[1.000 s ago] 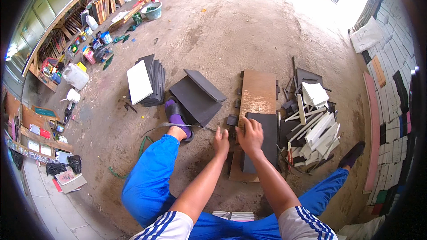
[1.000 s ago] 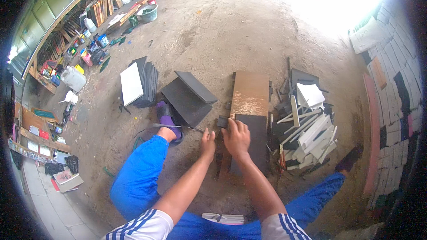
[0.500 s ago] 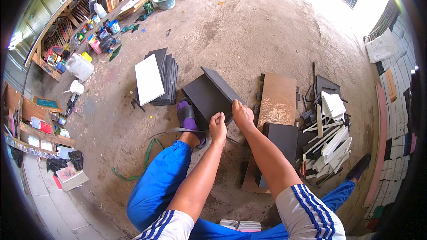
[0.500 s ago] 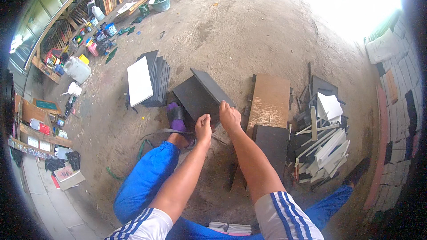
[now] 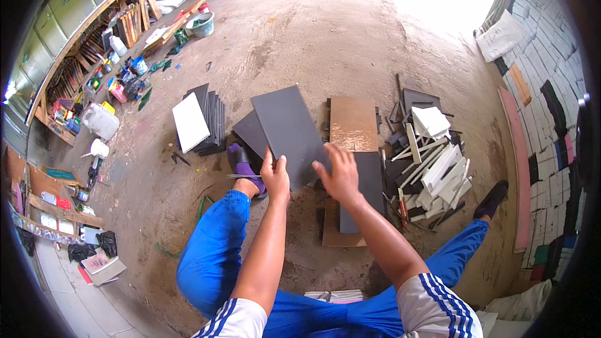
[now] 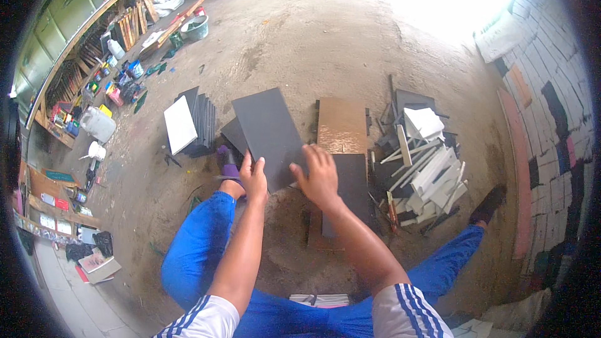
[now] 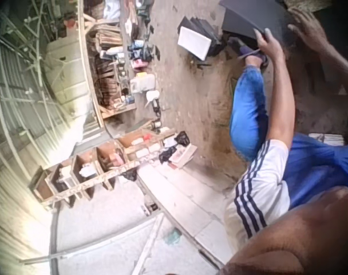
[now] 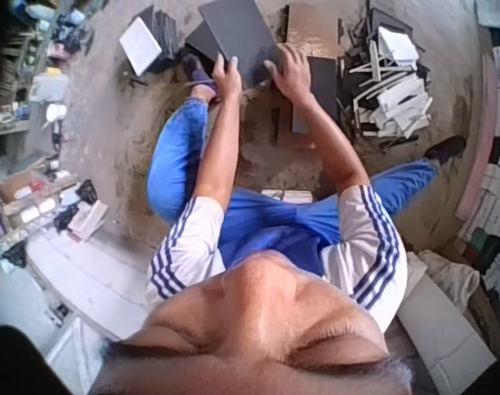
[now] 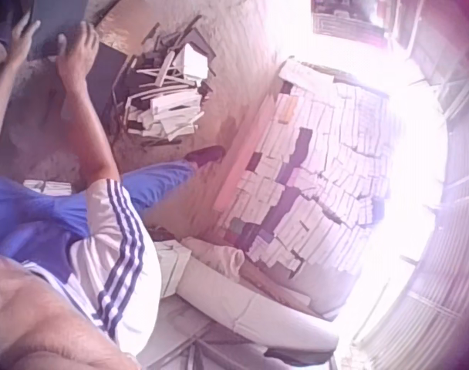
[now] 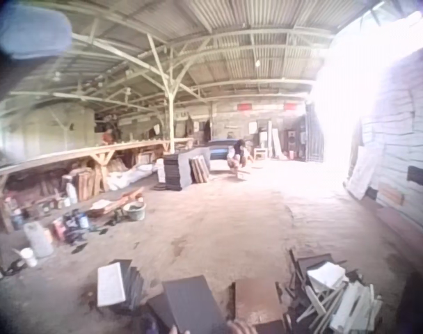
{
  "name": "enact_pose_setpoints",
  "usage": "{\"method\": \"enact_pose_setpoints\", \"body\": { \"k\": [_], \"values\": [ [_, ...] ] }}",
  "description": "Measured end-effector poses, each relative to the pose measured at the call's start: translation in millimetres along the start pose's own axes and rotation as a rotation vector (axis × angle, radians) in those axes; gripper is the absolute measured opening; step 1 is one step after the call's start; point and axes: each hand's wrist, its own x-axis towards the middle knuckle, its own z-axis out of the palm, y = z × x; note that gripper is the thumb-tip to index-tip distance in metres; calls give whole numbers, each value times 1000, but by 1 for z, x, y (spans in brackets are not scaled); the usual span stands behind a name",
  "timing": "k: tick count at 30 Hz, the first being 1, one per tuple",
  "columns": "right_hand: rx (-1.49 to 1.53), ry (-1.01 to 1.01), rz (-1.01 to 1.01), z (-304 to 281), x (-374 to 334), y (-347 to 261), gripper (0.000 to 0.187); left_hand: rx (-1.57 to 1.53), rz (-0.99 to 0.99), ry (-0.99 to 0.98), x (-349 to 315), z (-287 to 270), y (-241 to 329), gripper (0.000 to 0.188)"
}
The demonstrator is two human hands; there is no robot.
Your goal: The person sits on the floor and bundles a stack of white rectangular panels using a green strap, then cuts the strap with a knife. The person then handles dark rectangular panels, stacking them on a wooden board.
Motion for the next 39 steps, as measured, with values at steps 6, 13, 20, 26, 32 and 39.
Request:
{"method": "enact_pose_setpoints", "body": {
  "k": [6,13,20,26,32,39],
  "values": [
    [460,-28,557,-43,-42,74,69,67,-111,-283,-89,46,-19,64],
    [193,9,734,-72,-143,111,69,540,6,-392,-163,74,-77,67],
    [152,3,695,-55,-158,129,66,615,-34,-364,-174,68,-105,69],
    [100,-28,708,-53,-149,122,65,634,-96,-343,-171,66,-113,68],
    [42,-33,711,-50,-150,123,65,624,-83,-340,-170,66,-122,68],
    [-229,41,566,-53,-131,92,63,558,-202,-291,-160,59,-109,72]
  ]
}}
